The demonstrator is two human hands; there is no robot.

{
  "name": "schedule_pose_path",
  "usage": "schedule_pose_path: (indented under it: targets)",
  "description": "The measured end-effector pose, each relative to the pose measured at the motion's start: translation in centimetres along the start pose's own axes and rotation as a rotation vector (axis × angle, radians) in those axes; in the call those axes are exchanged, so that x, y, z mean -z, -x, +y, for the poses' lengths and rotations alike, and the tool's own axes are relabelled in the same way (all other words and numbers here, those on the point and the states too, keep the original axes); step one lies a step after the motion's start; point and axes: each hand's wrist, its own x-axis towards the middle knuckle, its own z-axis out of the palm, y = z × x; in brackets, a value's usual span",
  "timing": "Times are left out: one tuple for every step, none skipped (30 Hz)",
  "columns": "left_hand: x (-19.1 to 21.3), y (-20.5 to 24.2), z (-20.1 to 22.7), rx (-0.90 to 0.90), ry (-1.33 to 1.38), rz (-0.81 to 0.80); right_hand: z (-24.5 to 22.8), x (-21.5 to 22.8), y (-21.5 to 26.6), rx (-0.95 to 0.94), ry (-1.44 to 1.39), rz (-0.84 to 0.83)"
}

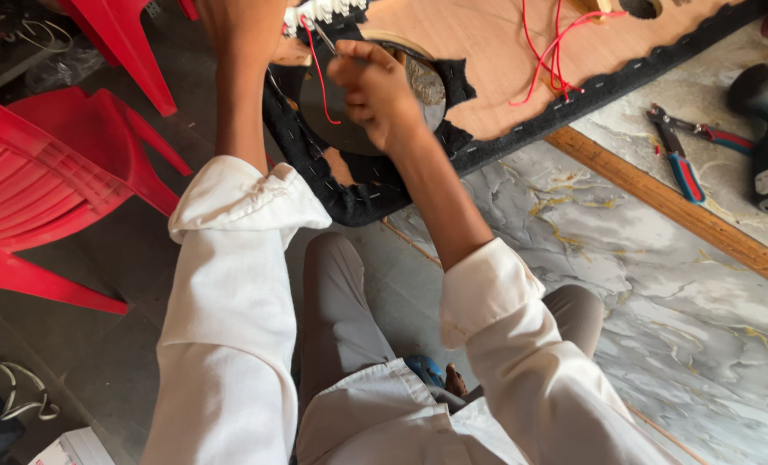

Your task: The person is wiring red electrical wires into a white terminal block mounted on a wooden board. They use a screwdriver to tighten the screws and secure the wires in place.

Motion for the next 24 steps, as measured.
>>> schedule_pose_path:
  targets:
    - [0.4,-0.4,0.0,-0.018,0.004,0.018,0.3,-0.8,0.5,0.168,0.278,0.107]
    - [0.9,-0.6,0.0,-0.043,0.013,0.081,0.5,-1.4,0.9,0.337,0.555,0.216]
    - [0.9,-0.6,0.3,-0.063,0.029,0.127,0.5,-1.6,1.5,0.501,0.727,0.247]
    - [0.8,-0.5,0.6,-0.085,0.052,0.213,0.5,-1.8,2.0,0.665,0.897,0.277]
    - [0.8,-0.3,0.6,-0.059,0.053,0.177,0.5,-2.0,2.4,0.828,1.065,0.302]
    - [0.6,-0.1,0.5,-0.047,0.055,0.156,0.6,-2.3,2.6,0.807,1.118,0.287]
    - [0.4,0.1,0.4,-0.037,0.051,0.13,0.5,-2.6,2.7,0.784,1.169,0.275]
    - [0.1,0.3,0.1,-0.026,0.045,0.101,0.6,-2.6,2.8,0.76,1.219,0.262]
    - [-0.3,0.4,-0.2,-0.018,0.04,0.082,0.5,-2.6,2.7,0.751,1.137,0.235]
    - [-0.7,0.5,-0.6,-0.009,0.036,0.06,0.4,-2.4,2.4,0.742,1.055,0.208]
    - [-1.2,0.8,-0.9,0.002,0.037,0.04,0.4,-2.1,2.2,0.729,0.974,0.184]
    - [-1.7,1.0,-1.2,0.011,0.041,0.023,0.5,-1.7,1.9,0.764,0.943,0.169]
    - [-2.2,1.1,-1.5,0.018,0.046,0.01,0.4,-1.3,1.4,0.803,0.914,0.153]
    - [-2.7,1.1,-1.6,0.026,0.047,0.005,0.4,-0.9,1.1,0.841,0.884,0.137]
    - [-2.9,1.2,-1.8,0.03,0.05,0.001,0.4,-0.7,0.9,0.607,0.702,0.112]
    - [-3.2,1.2,-1.8,0.035,0.048,-0.005,0.3,-0.4,0.7,0.375,0.519,0.085]
    - [-3.2,1.4,-1.8,0.033,0.045,-0.005,0.3,-0.3,0.7,0.141,0.335,0.052]
    - [-3.1,1.5,-1.7,0.033,0.044,-0.002,0.3,-0.1,1.0,0.153,0.318,0.035]
    - [-2.7,1.2,-1.9,0.029,0.035,0.001,0.1,-0.3,1.0,0.169,0.297,0.012]
    - [-2.2,0.9,-2.0,0.021,0.023,0.014,-0.2,-0.6,0.9,0.185,0.275,-0.011]
    - [-2.1,0.9,-1.4,0.012,0.028,0.017,-0.4,-0.5,1.2,0.132,0.238,-0.02]
    - [-1.8,0.9,-0.9,0.003,0.032,0.02,-0.8,-0.3,1.5,0.078,0.201,-0.028]
    - [-1.4,0.7,-0.4,-0.008,0.034,0.033,-1.2,-0.2,1.6,0.029,0.165,-0.038]
    - [-0.8,0.5,0.1,-0.019,0.039,0.05,-1.7,-0.1,1.7,-0.015,0.107,-0.053]
